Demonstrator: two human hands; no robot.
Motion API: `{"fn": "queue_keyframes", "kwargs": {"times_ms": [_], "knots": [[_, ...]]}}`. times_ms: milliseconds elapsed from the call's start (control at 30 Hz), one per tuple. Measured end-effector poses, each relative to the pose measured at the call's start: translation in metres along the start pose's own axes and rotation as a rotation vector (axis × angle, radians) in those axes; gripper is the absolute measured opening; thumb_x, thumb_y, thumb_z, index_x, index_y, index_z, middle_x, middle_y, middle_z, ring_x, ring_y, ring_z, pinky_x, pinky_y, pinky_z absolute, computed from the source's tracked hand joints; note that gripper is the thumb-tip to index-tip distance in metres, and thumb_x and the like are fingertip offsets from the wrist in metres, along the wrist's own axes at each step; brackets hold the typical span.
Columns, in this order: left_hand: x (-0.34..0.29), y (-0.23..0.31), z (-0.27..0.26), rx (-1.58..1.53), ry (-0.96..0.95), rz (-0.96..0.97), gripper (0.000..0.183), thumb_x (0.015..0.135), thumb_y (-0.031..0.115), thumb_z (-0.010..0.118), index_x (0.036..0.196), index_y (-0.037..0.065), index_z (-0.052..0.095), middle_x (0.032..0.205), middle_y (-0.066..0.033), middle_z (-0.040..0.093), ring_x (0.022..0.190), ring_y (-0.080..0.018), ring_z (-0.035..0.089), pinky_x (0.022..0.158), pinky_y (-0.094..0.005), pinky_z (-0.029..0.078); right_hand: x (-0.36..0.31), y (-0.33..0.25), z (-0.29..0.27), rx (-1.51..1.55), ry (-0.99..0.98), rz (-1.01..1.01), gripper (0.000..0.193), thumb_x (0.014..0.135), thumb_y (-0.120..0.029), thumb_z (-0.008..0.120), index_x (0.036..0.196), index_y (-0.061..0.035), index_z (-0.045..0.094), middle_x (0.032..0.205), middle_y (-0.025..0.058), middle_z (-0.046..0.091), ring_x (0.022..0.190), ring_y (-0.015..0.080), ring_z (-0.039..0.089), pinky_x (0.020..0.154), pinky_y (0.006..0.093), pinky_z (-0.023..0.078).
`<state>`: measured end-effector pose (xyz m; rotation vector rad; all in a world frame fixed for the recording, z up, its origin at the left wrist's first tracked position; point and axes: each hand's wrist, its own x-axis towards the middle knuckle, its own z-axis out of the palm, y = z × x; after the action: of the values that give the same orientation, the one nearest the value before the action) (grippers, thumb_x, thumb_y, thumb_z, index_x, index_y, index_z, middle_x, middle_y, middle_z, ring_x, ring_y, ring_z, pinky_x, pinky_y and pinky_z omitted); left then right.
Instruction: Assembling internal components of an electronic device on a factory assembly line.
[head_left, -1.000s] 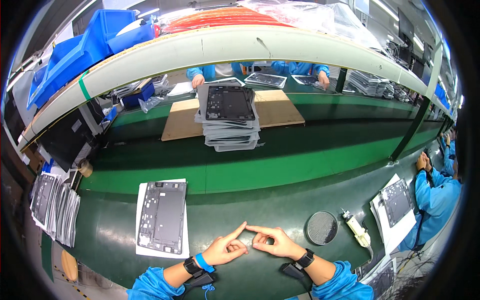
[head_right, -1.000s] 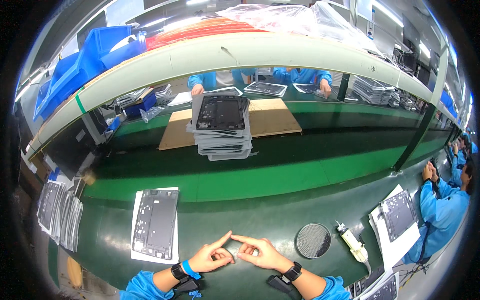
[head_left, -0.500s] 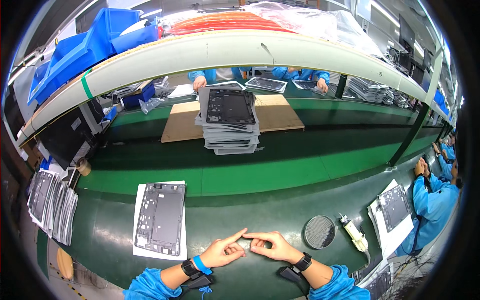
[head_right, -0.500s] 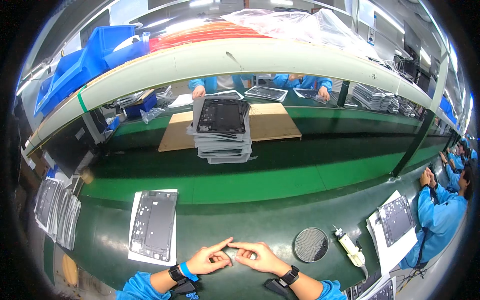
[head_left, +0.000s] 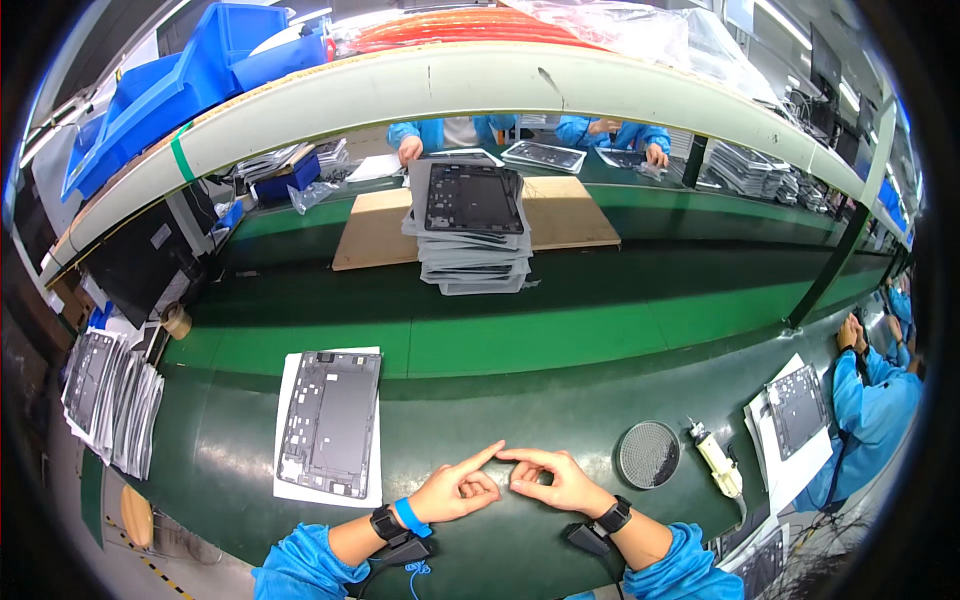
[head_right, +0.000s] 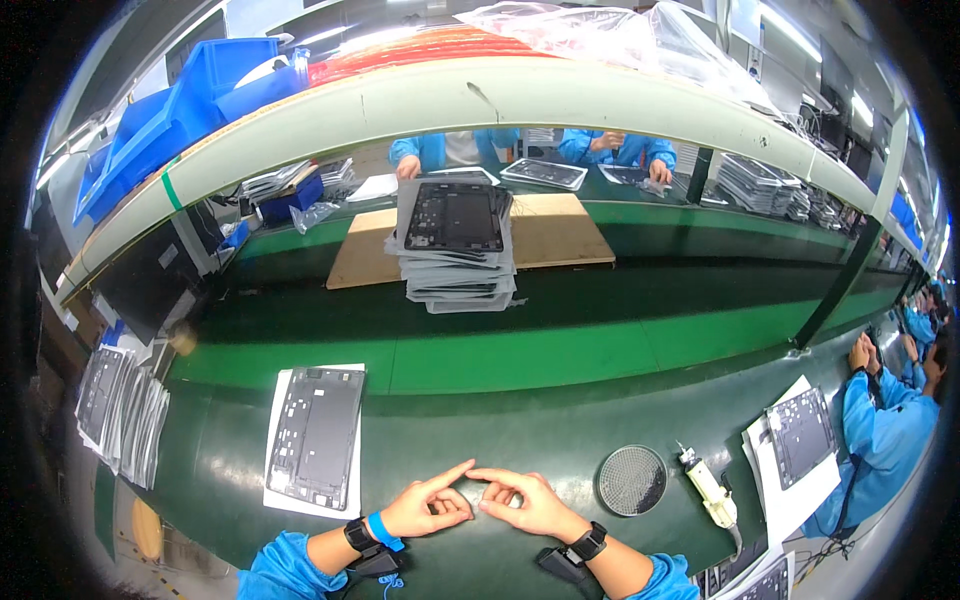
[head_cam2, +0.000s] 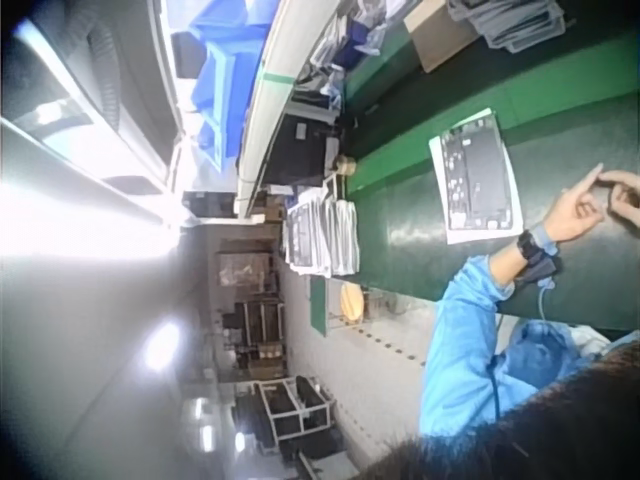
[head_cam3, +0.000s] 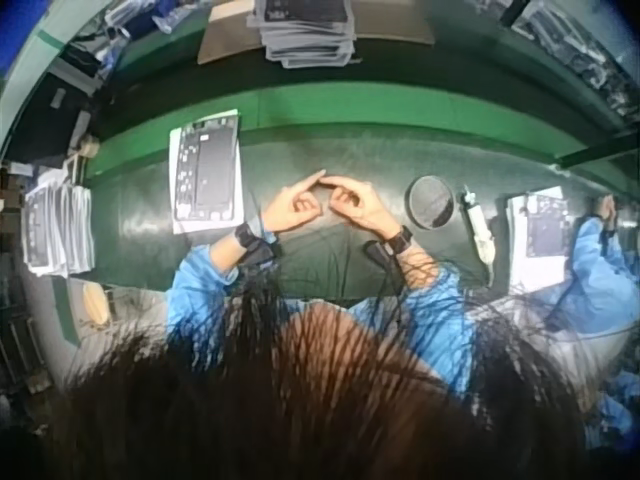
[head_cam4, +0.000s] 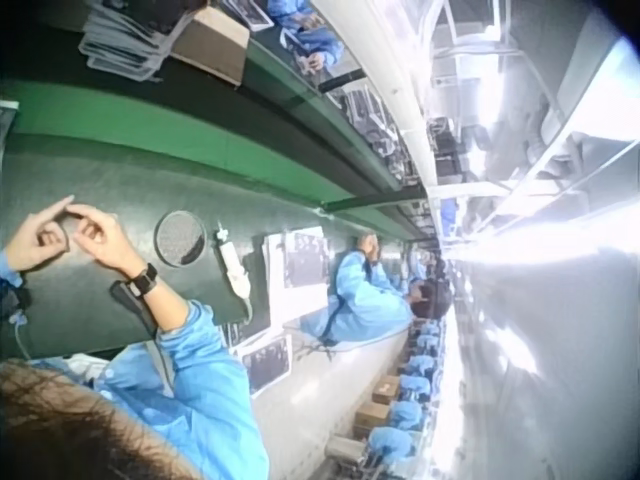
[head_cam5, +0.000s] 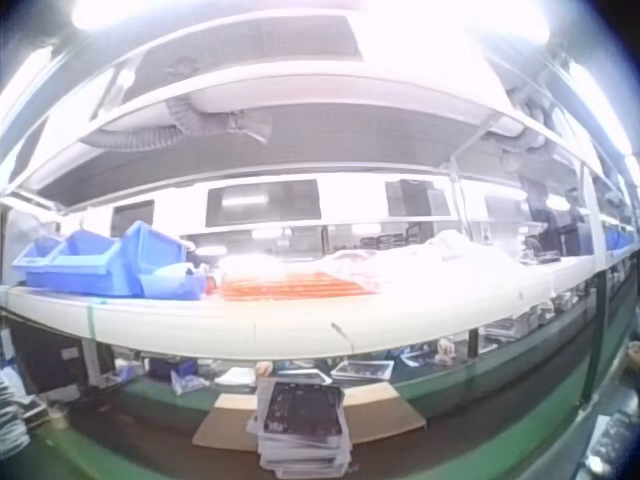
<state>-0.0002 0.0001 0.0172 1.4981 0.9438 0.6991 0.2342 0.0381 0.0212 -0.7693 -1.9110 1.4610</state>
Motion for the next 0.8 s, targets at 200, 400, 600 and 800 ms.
{"fn": "queue_keyframes", "kwargs": {"times_ms": [200, 400, 600, 800], "knots": [[-0.005, -0.007, 0.005, -0.005, -0.003, 0.016, 0.079, 0.087, 0.006, 0.067, 0.154, 0.02, 0.026, 0.085, 0.0011, 0.069, 0.063, -0.001, 0.052, 0.064, -0.0197, 0.048, -0.007, 0.001, 0.005, 0.026, 0.041, 0.059, 0.049, 0.086, -0.009, 0.071, 0.131, -0.0044, 0.055, 0.084, 0.0042, 0.07, 0.076, 0.0106, 0.065, 0.071, 0.0267, 0.052], [-0.003, -0.012, 0.002, -0.021, -0.022, 0.022, 0.078, 0.088, 0.005, 0.065, 0.154, 0.021, 0.027, 0.087, 0.0006, 0.069, 0.064, -0.0004, 0.051, 0.064, -0.0185, 0.047, -0.003, 0.0, 0.005, 0.009, 0.055, 0.044, 0.046, 0.085, -0.011, 0.071, 0.128, -0.0038, 0.057, 0.081, 0.0031, 0.07, 0.071, 0.01, 0.064, 0.069, 0.0265, 0.052], [0.001, -0.01, 0.002, 0.002, -0.011, 0.0, 0.07, 0.09, 0.008, 0.067, 0.151, 0.015, 0.034, 0.087, 0.0021, 0.069, 0.065, 0.0011, 0.049, 0.063, -0.0171, 0.046, -0.008, 0.013, 0.008, 0.124, 0.368, 0.078, 0.011, 0.089, -0.005, 0.066, 0.098, 0.0012, 0.064, 0.069, 0.0037, 0.067, 0.06, 0.0078, 0.063, 0.058, 0.0238, 0.052], [0.004, -0.008, 0.003, 0.032, 0.001, 0.0, 0.066, 0.09, 0.009, 0.067, 0.149, 0.013, 0.037, 0.088, 0.0018, 0.07, 0.065, 0.0005, 0.05, 0.064, -0.0178, 0.046, -0.009, -0.013, -0.009, 0.238, 0.671, -0.055, 0.04, 0.091, 0.0, 0.058, 0.131, 0.0019, 0.052, 0.062, 0.0028, 0.062, 0.053, 0.0075, 0.057, 0.05, 0.0211, 0.047]]}}
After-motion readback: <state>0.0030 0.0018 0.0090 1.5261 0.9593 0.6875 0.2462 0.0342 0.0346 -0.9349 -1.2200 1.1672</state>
